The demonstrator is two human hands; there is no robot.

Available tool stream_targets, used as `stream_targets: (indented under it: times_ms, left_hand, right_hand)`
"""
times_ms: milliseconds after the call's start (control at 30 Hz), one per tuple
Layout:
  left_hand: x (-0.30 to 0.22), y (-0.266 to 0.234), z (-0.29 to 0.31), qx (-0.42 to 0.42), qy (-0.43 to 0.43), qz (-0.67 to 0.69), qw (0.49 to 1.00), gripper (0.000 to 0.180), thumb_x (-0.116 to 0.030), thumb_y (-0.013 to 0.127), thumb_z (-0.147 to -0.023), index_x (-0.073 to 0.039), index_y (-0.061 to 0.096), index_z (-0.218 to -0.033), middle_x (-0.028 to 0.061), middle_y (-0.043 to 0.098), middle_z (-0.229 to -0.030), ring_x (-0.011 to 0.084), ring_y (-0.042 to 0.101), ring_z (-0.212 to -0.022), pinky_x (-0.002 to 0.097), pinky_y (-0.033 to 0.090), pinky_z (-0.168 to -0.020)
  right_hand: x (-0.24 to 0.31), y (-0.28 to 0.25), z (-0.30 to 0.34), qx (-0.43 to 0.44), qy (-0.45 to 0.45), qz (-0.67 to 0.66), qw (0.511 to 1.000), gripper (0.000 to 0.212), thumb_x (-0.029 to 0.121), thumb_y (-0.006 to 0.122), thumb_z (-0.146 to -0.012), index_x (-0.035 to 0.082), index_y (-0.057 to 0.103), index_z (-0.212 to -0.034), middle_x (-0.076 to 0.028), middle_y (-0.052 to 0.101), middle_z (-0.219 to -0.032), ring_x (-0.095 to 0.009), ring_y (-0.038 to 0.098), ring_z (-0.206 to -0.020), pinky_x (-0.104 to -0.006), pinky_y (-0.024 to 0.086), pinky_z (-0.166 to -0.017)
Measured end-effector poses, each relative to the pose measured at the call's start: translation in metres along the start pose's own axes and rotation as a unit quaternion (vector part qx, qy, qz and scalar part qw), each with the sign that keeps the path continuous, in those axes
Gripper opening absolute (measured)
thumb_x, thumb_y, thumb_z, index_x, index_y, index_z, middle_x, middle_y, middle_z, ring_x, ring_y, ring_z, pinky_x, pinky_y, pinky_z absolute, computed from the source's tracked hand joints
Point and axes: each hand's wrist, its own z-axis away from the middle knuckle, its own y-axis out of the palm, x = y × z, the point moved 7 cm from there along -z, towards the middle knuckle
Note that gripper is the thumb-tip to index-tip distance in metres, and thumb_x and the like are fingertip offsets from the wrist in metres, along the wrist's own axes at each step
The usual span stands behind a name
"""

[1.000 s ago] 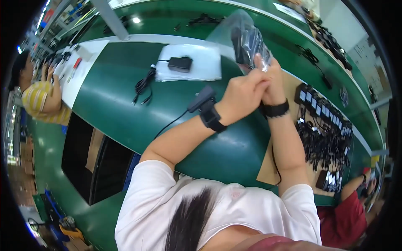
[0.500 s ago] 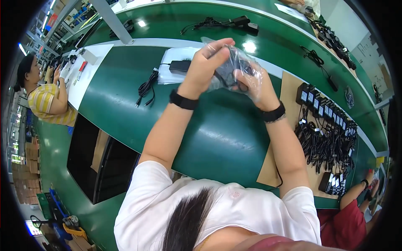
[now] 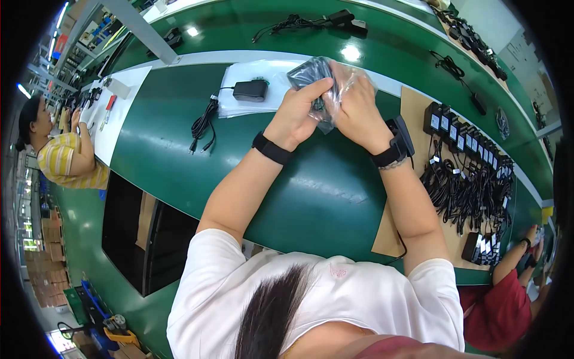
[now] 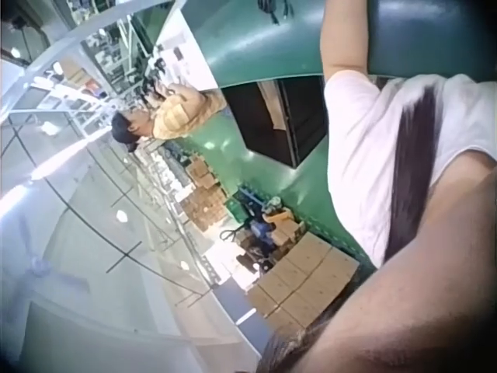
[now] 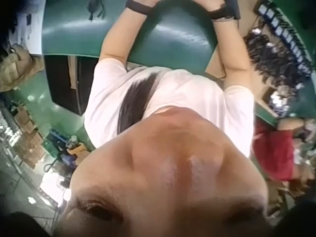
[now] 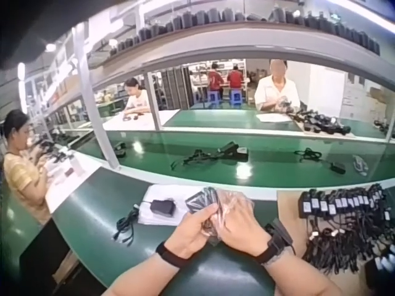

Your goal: The person packages power adapters by hand, picking up an adapter, wrapping its cord, and placing it into a plastic bag before setting it aside. They repeat this process for several more adapters throughout the video.

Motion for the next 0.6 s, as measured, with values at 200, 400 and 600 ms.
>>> stream_targets:
  times_ms: [200, 400, 600]
  left_hand:
    - [0.006, -0.006, -0.003, 0.024, -0.035, 0.022, 0.999, 0.020, -0.005, 0.058, -0.080, -0.003, 0.057, -0.100, 0.0063, 0.061, -0.095, 0.0183, 0.059, -0.087, 0.0330, 0.047, -0.078]
    - [-0.001, -0.012, -0.001, 0.009, -0.010, 0.033, 0.999, 0.018, 0.000, 0.055, -0.079, -0.002, 0.058, -0.096, 0.0073, 0.062, -0.092, 0.0193, 0.060, -0.083, 0.0326, 0.048, -0.077]
    - [-0.007, -0.006, 0.000, 0.033, 0.014, 0.089, 0.995, 0.022, 0.003, 0.054, -0.077, 0.001, 0.056, -0.099, 0.0103, 0.061, -0.095, 0.0234, 0.060, -0.088, 0.0367, 0.047, -0.083]
  right_hand:
    - [-0.021, 0.024, 0.014, 0.043, 0.025, -0.150, 0.987, 0.059, 0.014, 0.052, -0.084, 0.004, 0.025, -0.136, -0.019, 0.034, -0.132, -0.034, 0.030, -0.123, -0.0398, 0.020, -0.104]
    - [-0.011, 0.017, 0.006, 0.047, 0.042, -0.327, 0.943, 0.065, 0.014, 0.058, -0.081, 0.005, 0.026, -0.137, -0.014, 0.033, -0.137, -0.027, 0.031, -0.127, -0.0339, 0.022, -0.104]
    - [-0.017, 0.007, 0.002, 0.088, 0.088, -0.411, 0.903, 0.073, 0.013, 0.070, -0.070, 0.004, 0.035, -0.133, -0.011, 0.034, -0.138, -0.019, 0.034, -0.125, -0.0302, 0.026, -0.102]
